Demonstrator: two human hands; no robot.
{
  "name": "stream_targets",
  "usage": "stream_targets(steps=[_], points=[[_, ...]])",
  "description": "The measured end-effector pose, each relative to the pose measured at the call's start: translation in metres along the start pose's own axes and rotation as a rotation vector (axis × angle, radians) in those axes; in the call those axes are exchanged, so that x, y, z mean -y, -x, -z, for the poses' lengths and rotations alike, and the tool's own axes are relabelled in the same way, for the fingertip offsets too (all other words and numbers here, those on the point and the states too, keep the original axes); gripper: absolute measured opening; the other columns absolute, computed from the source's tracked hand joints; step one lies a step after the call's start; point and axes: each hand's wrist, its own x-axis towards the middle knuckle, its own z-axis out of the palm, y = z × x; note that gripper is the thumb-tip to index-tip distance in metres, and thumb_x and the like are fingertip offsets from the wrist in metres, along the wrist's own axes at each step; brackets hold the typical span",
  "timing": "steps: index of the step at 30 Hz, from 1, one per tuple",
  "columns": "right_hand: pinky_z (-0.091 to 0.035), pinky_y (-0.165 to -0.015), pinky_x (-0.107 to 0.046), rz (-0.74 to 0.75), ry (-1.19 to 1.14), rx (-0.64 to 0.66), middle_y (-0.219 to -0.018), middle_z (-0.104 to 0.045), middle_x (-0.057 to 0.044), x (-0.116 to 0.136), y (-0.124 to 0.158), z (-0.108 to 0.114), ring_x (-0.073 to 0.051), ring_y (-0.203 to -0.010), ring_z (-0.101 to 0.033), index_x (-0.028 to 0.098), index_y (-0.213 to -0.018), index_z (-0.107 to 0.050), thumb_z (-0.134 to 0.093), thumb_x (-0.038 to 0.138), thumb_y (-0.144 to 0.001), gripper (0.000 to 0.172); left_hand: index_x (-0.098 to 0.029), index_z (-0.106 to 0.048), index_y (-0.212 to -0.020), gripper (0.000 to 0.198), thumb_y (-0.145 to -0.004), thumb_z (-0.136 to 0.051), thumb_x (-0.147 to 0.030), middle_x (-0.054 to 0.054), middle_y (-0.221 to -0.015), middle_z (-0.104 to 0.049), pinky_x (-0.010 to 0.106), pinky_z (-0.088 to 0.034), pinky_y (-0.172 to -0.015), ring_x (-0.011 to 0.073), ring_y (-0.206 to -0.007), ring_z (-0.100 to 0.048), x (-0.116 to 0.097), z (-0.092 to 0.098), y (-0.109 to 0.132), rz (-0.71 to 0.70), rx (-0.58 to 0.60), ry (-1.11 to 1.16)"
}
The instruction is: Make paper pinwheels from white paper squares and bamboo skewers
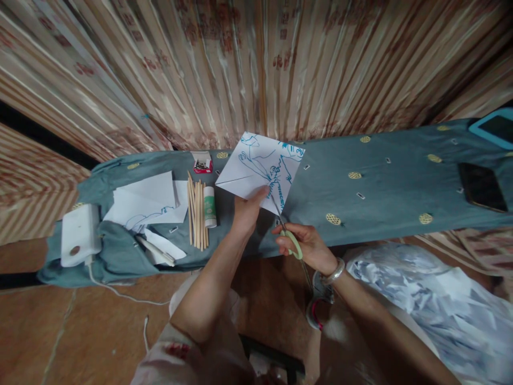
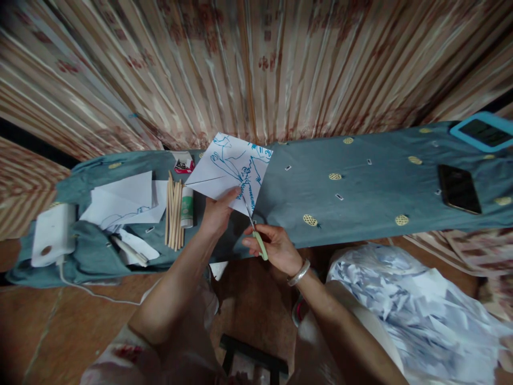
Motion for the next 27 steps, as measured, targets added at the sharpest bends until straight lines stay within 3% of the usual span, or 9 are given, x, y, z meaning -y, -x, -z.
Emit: stream_targets(steps=[4, 8, 21, 27], points=[[-0.044, -0.046, -0.020, 0.009, -0.006, 0.001, -0.057, -0.057, 0.005, -0.003, -0.001, 0.001, -0.008, -0.048, -0.054, 0.017, -0.082, -0.066, -0.079, 0.050, -0.060, 0.042, -0.015, -0.070, -0.086, 0.032, -0.055, -0.077, -0.022, 0.004, -0.085, -0.073, 0.035, -0.051, -0.084, 0.0216, -0.088, -0.067, -0.002, 0.003, -0.002, 0.011, 0.014, 0.008], [-0.044, -0.047, -0.020, 0.029, 0.013, 0.004, -0.056, -0.058, 0.004, -0.003, -0.001, 0.002, -0.008, -0.048, -0.054, 0.017, -0.082, -0.066, -0.078, 0.050, -0.062, 0.041, -0.016, -0.069, -0.094, 0.039, -0.056, -0.073, -0.020, 0.004, -0.090, -0.072, 0.036, -0.050, -0.084, 0.0206, -0.086, -0.066, 0.000, 0.005, -0.003, -0.013, 0.022, -0.048], [-0.044, -0.048, -0.019, 0.020, -0.009, -0.030, -0.055, -0.059, 0.004, -0.005, -0.003, 0.003, -0.007, -0.049, -0.055, 0.016, -0.082, -0.068, -0.080, 0.050, -0.060, 0.042, -0.016, -0.069, -0.093, 0.037, -0.058, -0.072, -0.024, 0.007, -0.096, -0.073, 0.039, -0.048, -0.091, 0.0229, -0.092, -0.065, -0.001, 0.003, 0.003, 0.004, 0.078, -0.130], [-0.045, -0.049, -0.021, 0.003, 0.002, -0.057, -0.055, -0.061, 0.004, -0.001, -0.003, 0.004, -0.008, -0.049, -0.055, 0.015, -0.084, -0.067, -0.081, 0.050, -0.056, 0.047, -0.016, -0.069, -0.091, 0.035, -0.057, -0.073, -0.024, 0.005, -0.089, -0.072, 0.037, -0.049, -0.085, 0.0213, -0.084, -0.065, -0.001, 0.001, 0.008, 0.032, 0.103, -0.137]])
